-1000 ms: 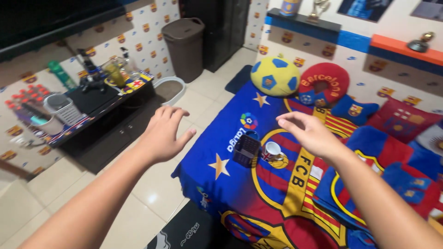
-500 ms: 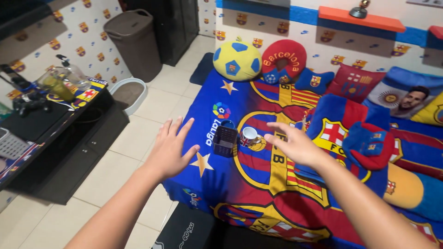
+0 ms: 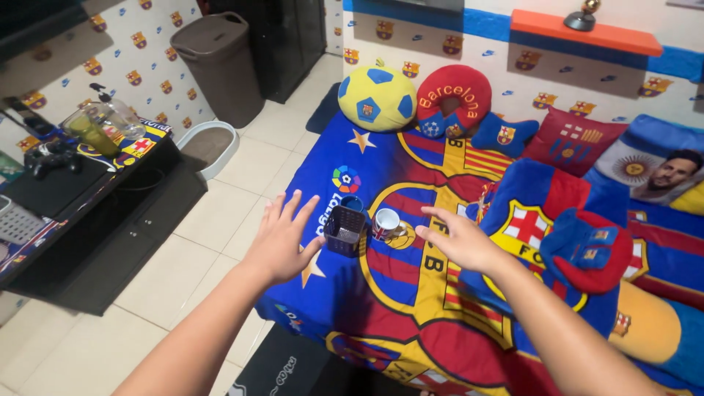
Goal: Inspecting and assembling small plastic components at a desk after organizing various room items.
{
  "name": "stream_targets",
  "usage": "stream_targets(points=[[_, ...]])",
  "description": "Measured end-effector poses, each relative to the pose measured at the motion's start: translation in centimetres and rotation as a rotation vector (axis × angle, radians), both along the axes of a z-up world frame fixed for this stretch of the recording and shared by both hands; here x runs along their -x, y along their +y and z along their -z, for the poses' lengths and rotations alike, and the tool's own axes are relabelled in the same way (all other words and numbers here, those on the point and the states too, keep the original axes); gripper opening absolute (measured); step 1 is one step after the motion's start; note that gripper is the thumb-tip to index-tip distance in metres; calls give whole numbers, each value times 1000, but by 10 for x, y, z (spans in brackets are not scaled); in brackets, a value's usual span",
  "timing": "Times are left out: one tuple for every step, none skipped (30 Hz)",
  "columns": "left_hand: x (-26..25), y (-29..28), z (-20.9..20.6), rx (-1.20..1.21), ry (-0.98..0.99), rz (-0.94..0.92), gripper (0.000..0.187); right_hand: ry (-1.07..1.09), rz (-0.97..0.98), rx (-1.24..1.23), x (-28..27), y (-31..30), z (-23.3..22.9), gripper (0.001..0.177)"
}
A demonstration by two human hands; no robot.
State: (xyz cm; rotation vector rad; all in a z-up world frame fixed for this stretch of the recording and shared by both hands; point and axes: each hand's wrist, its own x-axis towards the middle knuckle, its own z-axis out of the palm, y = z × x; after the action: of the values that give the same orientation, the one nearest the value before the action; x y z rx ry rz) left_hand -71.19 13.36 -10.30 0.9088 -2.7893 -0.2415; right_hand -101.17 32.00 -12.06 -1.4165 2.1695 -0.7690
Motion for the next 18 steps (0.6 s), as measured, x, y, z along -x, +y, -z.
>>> stream_targets(points=[[7, 4, 1, -9, -1, -10, 79, -5, -63, 94, 13, -1, 6, 65], [14, 8, 3, -12, -3, -26, 79, -7, -79, 90, 14, -2, -3, 65], [22, 12, 6, -40, -11, -41, 79, -44, -10, -60, 15, -2, -12, 67], [30, 18, 10, -67, -16, -59, 78, -75, 56, -212, 18, -1, -20, 70], [36, 24, 11, -70, -14, -79, 78, -72, 37, -216, 34, -1, -7, 70], [43, 30, 12, -76, -17, -93, 78, -78, -14, -160, 49, -1, 5, 70], [49, 35, 12, -81, -19, -106, 78, -85, -66, -104, 64, -2, 17, 70], [54, 41, 15, -82, -21, -125, 78, -87, -84, -106, 77, -2, 27, 70], [59, 46, 17, -77, -30, -137, 77, -22, -174, 37, 90, -3, 38, 68], [65, 51, 19, -74, -40, -142, 76, 41, -258, 179, 103, -2, 48, 66], [70, 56, 20, -78, -42, -154, 76, 36, -270, 176, 99, 0, 34, 66], [73, 61, 23, -77, -48, -165, 76, -7, -173, 21, 95, 4, 21, 70], [76, 67, 25, -76, -54, -176, 76, -49, -79, -135, 89, 7, 8, 75], [78, 72, 30, -81, -59, -185, 76, -53, -87, -140, 92, 9, 12, 75], [80, 77, 35, -63, -51, -171, 75, -62, -78, -194, 94, 10, 16, 76], [83, 79, 39, -42, -40, -155, 74, -69, -66, -246, 97, 9, 19, 78], [85, 82, 40, -43, -42, -161, 74, -70, -72, -247, 103, 7, 35, 78], [87, 87, 43, -57, -62, -176, 73, -97, -99, -221, 108, 8, 51, 77]])
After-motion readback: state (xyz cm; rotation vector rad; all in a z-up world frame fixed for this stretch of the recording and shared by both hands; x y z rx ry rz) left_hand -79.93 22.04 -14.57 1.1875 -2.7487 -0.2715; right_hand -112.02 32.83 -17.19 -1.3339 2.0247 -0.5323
